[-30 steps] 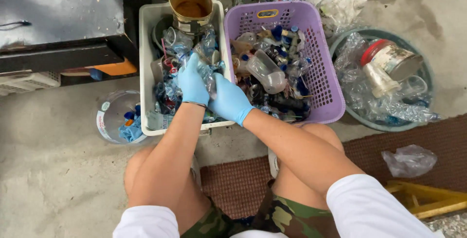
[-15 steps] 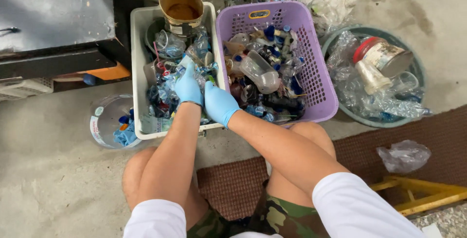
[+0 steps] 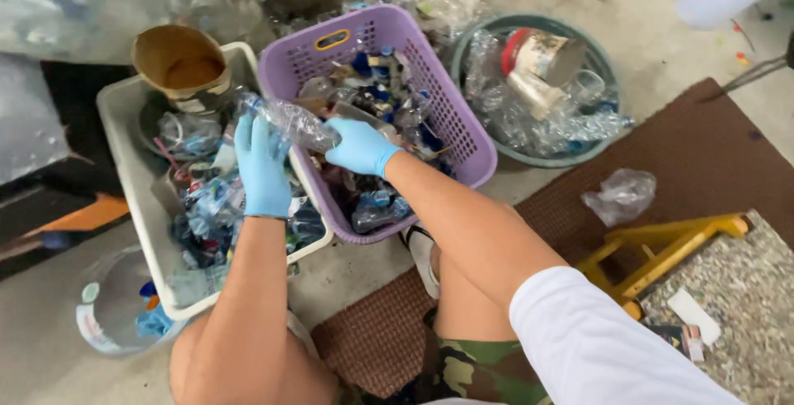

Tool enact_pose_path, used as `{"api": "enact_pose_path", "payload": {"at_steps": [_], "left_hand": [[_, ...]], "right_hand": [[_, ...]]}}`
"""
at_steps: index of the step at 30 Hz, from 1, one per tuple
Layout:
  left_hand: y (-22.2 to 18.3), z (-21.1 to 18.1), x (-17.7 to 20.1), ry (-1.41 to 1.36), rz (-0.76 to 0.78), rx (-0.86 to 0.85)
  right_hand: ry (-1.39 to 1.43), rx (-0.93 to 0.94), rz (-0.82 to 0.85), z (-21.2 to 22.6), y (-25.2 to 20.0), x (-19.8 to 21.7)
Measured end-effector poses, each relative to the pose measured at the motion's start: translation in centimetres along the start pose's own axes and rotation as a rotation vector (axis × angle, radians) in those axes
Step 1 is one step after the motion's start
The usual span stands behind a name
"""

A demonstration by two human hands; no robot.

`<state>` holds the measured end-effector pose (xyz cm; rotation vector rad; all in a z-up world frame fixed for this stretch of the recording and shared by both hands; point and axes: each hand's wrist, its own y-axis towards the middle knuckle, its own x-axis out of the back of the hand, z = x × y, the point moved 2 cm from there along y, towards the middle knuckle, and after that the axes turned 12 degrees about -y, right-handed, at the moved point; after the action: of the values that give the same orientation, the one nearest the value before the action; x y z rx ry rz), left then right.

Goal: The person sits on the floor and removes labels from plastic bottles using scissors. They pick bottles from a purple basket, cut and peel off the labels, and place the cleaned bottles into a white bin.

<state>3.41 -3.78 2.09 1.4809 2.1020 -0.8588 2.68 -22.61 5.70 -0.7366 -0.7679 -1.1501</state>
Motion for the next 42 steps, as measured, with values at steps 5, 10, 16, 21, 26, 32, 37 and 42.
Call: {"api": "enact_pose_path", "payload": {"at_steps": [5, 10, 16, 21, 26, 32, 37, 42], "left_hand": [[-3.4, 2.3, -1.3, 0.944, 0.389, -0.063], [-7.2, 6.8, -1.6, 1.467, 0.93, 0.08], [-12.1, 11.1, -0.9, 1.619, 1.311, 0.258], [-12.9, 11.7, -0.2, 1.712, 1.414, -0.389], [-13.9, 9.5, -1.9, 1.512, 1.311, -0.354], [-13.9, 9.5, -2.1, 1.493, 1.258, -0.368], [-14.2, 9.2, -2.8, 1.53, 1.227, -0.288], [-14.0, 9.1, -2.8, 1.51, 1.211, -0.328]], "right_hand": [[0.153, -0.321, -0.116, -8.3, -1.1, 6.6], [0.49, -0.692, -0.436, -20.6, -1.8, 8.6], [0.943, -0.972, -0.814, -31.4, -5.9, 10.6], [1.154, -0.992, -1.115, -36.8, -10.9, 10.1], [0.43, -1.121, -1.054, -39.9, -16.0, 10.5], [0.12, -0.975, -1.123, -43.2, -16.8, 9.5], [0.224, -0.855, -1.091, -43.1, -12.6, 12.1], [0.083, -0.763, -1.058, -44.9, -8.0, 14.2]]}}
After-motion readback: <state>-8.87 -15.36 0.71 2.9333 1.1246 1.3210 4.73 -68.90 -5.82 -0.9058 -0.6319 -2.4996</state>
